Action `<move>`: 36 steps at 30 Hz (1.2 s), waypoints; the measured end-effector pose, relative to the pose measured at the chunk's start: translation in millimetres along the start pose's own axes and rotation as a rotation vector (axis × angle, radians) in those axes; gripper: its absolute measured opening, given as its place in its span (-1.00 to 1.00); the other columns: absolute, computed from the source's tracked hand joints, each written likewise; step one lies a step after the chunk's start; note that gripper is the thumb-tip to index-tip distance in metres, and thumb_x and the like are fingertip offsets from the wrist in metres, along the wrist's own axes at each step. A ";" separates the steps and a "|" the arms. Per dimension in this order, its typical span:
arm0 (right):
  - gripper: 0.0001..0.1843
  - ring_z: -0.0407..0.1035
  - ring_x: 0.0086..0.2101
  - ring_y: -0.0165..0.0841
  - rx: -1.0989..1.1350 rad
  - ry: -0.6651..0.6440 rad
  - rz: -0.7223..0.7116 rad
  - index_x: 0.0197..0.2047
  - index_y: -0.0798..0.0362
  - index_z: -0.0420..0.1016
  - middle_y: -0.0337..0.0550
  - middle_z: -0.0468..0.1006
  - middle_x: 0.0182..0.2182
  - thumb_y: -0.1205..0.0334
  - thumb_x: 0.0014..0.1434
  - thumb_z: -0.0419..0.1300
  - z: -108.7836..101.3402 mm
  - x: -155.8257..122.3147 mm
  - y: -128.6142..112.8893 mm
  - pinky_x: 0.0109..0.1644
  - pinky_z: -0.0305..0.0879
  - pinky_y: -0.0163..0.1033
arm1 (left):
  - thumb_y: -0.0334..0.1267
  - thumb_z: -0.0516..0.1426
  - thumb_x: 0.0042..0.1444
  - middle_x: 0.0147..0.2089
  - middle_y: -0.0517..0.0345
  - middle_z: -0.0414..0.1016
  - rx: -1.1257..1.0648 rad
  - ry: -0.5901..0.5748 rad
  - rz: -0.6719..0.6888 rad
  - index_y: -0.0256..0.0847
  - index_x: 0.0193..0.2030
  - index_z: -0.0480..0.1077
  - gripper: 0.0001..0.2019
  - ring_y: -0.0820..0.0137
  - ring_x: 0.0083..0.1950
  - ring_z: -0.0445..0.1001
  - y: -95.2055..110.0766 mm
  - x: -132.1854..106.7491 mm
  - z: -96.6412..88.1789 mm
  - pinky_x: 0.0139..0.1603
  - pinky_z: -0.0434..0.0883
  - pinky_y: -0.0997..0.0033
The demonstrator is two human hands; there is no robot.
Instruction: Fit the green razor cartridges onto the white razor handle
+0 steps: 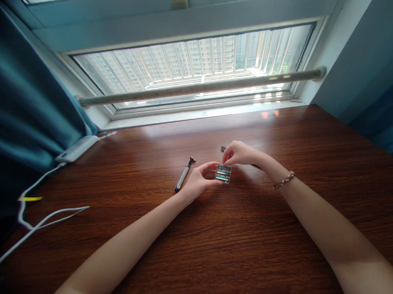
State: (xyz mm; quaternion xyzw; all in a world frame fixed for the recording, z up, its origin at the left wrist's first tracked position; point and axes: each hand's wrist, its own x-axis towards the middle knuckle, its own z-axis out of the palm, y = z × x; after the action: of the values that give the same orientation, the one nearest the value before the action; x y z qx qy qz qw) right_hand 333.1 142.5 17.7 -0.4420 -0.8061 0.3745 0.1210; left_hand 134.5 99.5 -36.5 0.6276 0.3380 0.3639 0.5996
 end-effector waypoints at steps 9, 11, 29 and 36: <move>-0.74 0.30 -0.45 -0.40 0.019 0.018 0.017 -0.36 0.16 0.52 -0.17 0.46 -0.52 0.17 -0.10 0.18 0.3 1.2 -1.1 -0.41 0.16 -0.36 | -0.28 0.30 -0.28 -0.04 -0.05 0.40 0.124 0.034 0.059 -0.28 -0.02 0.31 -0.41 0.25 0.01 0.36 -3.3 0.1 -2.5 0.10 0.24 0.22; -0.71 0.32 -0.43 -0.37 0.024 0.004 0.031 -0.34 0.17 0.54 -0.15 0.49 -0.50 0.15 -0.08 0.18 0.4 1.2 -0.6 -0.39 0.17 -0.35 | -0.30 0.31 -0.30 -0.05 -0.04 0.41 0.114 0.047 0.069 -0.28 -0.03 0.32 -0.41 0.26 -0.02 0.38 -2.3 0.2 -2.3 0.09 0.25 0.22; -0.78 0.22 -0.47 -0.44 -0.085 0.237 -0.049 -0.35 0.11 0.56 -0.15 0.45 -0.46 0.18 -0.01 0.16 3.6 -3.1 -18.9 -0.39 0.10 -0.34 | -0.14 0.26 -0.21 -0.06 -0.02 0.39 0.330 0.269 0.121 -0.23 -0.02 0.27 -0.44 0.25 -0.03 0.36 2.9 -3.1 -5.9 0.06 0.24 0.23; -0.81 0.13 -0.53 -0.49 -0.153 0.214 -0.062 -0.39 0.08 0.57 -0.20 0.35 -0.54 0.18 -0.05 0.20 14.5 -2.0 -20.6 -0.44 0.04 -0.37 | -0.08 0.24 -0.19 -0.09 0.03 0.38 0.562 0.332 0.181 -0.21 -0.04 0.27 -0.46 0.26 -0.05 0.35 3.1 -3.4 -8.4 0.02 0.24 0.27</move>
State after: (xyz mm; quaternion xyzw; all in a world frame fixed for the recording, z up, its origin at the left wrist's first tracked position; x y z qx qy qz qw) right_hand 313.9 126.9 22.5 -0.4624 -0.8280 0.2586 0.1837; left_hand 125.5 100.7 -33.5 0.7280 0.4609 0.4056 0.3051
